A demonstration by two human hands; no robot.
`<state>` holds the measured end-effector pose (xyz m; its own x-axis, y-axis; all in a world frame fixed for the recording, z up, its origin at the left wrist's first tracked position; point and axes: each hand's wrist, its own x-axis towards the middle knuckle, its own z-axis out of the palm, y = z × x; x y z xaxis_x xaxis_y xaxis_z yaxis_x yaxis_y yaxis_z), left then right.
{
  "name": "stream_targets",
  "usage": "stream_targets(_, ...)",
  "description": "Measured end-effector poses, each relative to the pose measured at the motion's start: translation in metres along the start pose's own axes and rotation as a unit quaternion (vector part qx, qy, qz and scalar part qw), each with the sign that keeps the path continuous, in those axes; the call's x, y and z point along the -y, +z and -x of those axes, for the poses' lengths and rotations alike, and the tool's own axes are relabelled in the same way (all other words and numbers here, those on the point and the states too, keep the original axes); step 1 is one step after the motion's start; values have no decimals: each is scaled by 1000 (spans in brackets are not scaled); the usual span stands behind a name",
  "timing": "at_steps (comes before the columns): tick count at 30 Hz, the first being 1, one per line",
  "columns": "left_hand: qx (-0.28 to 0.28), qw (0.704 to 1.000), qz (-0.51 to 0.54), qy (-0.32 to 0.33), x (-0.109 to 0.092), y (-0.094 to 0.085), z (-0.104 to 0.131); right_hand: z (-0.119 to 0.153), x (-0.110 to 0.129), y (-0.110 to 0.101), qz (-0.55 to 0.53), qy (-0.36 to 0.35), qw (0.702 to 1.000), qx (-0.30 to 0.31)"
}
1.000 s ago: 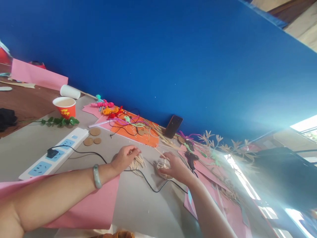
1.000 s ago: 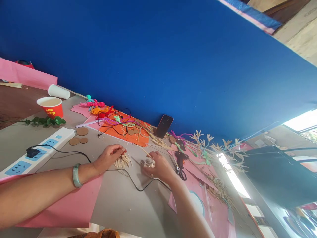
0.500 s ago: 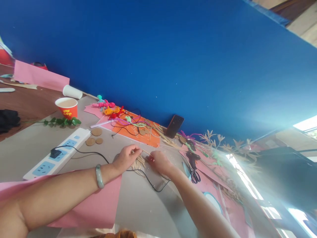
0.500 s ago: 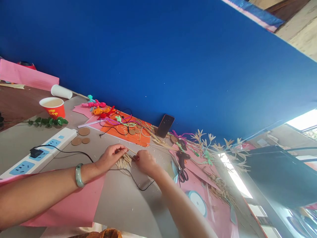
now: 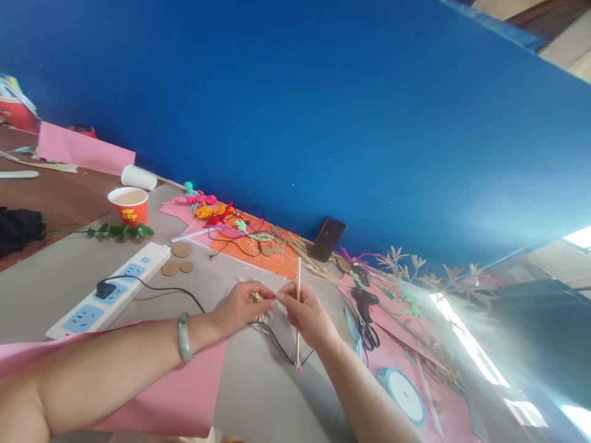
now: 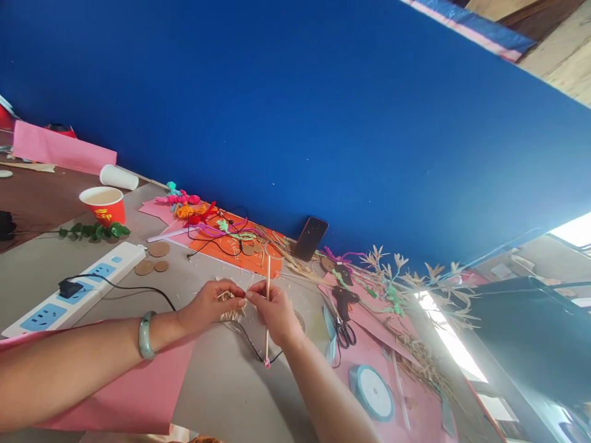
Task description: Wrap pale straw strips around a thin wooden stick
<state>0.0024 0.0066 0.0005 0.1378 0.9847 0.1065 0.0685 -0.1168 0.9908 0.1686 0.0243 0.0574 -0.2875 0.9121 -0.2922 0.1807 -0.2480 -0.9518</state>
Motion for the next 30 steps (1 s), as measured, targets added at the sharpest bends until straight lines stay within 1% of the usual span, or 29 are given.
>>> stream_targets(4, 10, 1000, 20, -7, -1, 1, 2, 3, -5, 4, -54, 14, 998, 11)
stream_targets(8, 21, 999, 24, 3, -3, 1, 3, 3, -8, 4, -46, 12, 999, 5)
stream_targets(14, 13, 1000, -4, 14, -8, -1, 3, 4, -9, 2, -44, 6, 999, 10)
stream_targets(22, 7, 1000, -5, 19, -11, -2, 3, 9, -7, -1, -70, 2, 997, 16)
stream_targets(26, 6, 1000, -3, 22, -8, -2, 3, 11, -3, -1, -85, -12, 996, -3)
stream_targets(30, 10, 1000, 7, 23, -7, -2, 3, 13, -2, -2, -98, -8, 995, -13)
